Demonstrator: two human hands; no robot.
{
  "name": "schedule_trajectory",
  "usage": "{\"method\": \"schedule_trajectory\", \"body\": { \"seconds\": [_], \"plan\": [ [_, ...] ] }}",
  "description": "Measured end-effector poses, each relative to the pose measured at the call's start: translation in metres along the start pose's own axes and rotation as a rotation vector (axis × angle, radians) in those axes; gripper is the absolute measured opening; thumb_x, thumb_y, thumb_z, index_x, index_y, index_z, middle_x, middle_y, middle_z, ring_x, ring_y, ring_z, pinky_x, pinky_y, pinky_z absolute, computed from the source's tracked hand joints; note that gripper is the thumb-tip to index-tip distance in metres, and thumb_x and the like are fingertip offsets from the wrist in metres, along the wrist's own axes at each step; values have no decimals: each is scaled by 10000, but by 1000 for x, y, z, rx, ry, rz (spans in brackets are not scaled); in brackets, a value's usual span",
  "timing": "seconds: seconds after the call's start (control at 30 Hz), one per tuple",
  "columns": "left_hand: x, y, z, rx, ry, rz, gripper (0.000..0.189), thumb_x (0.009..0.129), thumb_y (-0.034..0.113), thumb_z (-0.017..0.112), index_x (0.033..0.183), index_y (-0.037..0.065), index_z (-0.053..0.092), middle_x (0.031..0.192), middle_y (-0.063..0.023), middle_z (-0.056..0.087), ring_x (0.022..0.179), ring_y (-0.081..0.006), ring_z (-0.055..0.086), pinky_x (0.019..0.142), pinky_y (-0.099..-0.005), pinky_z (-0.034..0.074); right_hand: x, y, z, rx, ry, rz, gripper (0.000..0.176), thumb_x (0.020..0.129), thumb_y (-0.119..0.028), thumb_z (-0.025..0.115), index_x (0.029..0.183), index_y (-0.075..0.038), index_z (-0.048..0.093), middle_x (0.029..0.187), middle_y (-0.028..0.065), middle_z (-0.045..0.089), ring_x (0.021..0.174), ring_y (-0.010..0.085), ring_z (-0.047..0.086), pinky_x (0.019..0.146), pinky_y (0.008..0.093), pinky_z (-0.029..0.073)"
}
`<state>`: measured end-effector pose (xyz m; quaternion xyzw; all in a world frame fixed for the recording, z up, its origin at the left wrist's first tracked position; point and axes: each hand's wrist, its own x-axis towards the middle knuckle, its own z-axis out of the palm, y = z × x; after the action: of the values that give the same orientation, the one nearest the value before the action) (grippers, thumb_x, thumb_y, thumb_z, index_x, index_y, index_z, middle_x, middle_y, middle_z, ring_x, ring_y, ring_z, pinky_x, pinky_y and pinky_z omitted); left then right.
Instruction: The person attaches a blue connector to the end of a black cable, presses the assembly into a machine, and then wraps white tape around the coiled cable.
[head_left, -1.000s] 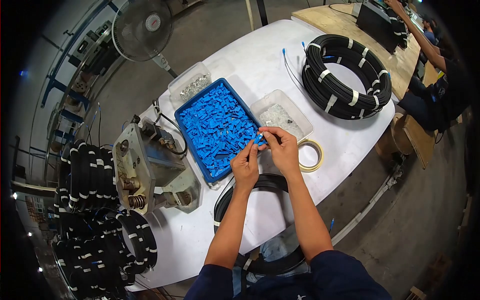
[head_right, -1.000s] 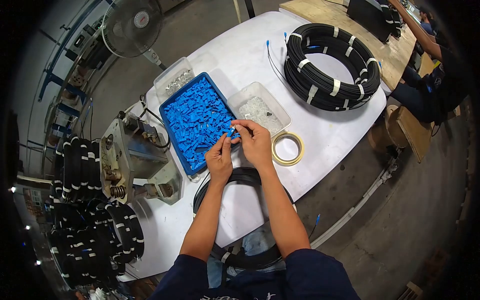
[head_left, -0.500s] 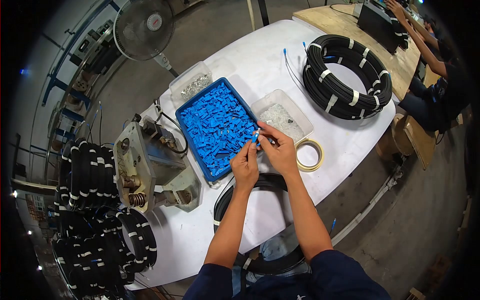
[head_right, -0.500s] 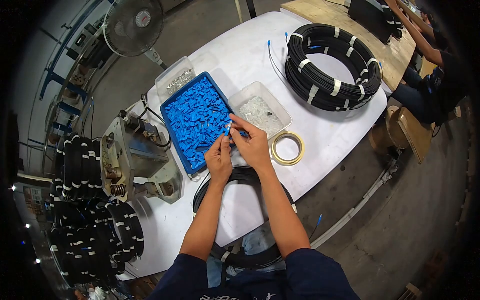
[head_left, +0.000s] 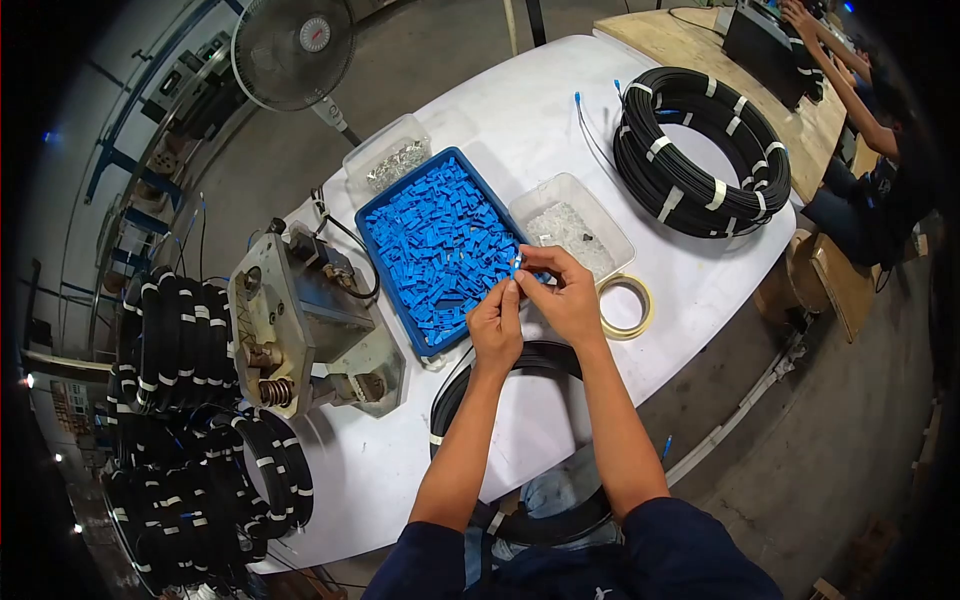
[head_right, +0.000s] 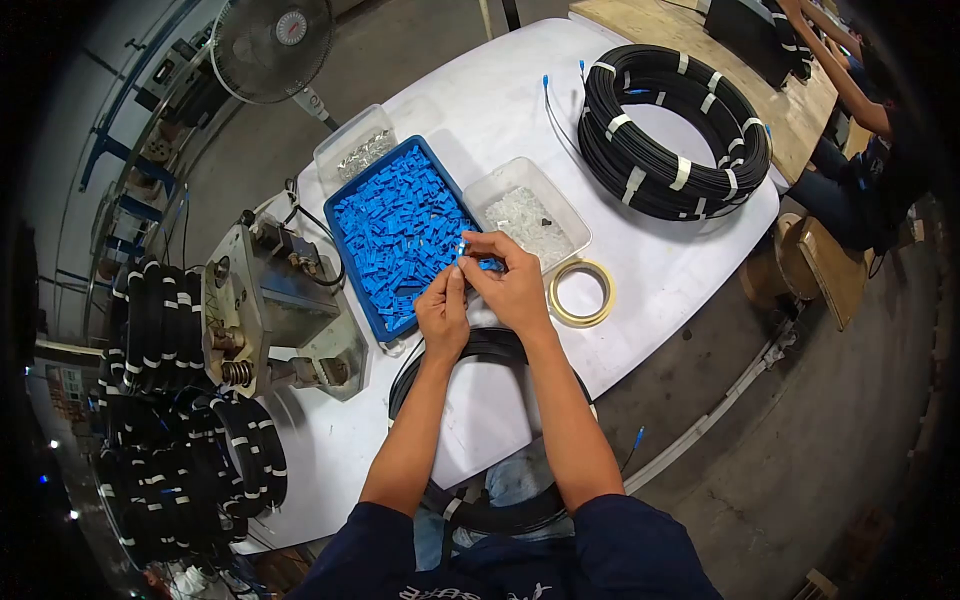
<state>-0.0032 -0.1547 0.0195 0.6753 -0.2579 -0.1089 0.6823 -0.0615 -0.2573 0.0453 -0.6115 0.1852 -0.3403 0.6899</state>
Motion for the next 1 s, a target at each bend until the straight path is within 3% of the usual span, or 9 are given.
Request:
{"method": "schedule_trajectory", "body": {
  "seconds": [0.67, 1.0],
  "plan": [
    [0, -6, -1, 33, -4, 16, 250, 1009, 123, 553, 1111, -63, 685, 903, -127, 743, 833, -159, 706, 735, -282, 549, 2, 2, -2, 28, -20, 50, 266, 843, -32, 730, 1103, 8, 696, 917, 66, 710, 879, 104, 666, 769, 233, 533],
    [2, -6, 0, 94, 21, 132, 227, 1001, 108, 557, 1074, -58, 694, 845, -142, 742, 763, -162, 713, 672, -289, 542, 0, -4, 3, -29, 12, 49, 240, 841, -53, 730, 1069, 18, 704, 930, 86, 723, 882, 115, 675, 780, 242, 536]
  ]
}}
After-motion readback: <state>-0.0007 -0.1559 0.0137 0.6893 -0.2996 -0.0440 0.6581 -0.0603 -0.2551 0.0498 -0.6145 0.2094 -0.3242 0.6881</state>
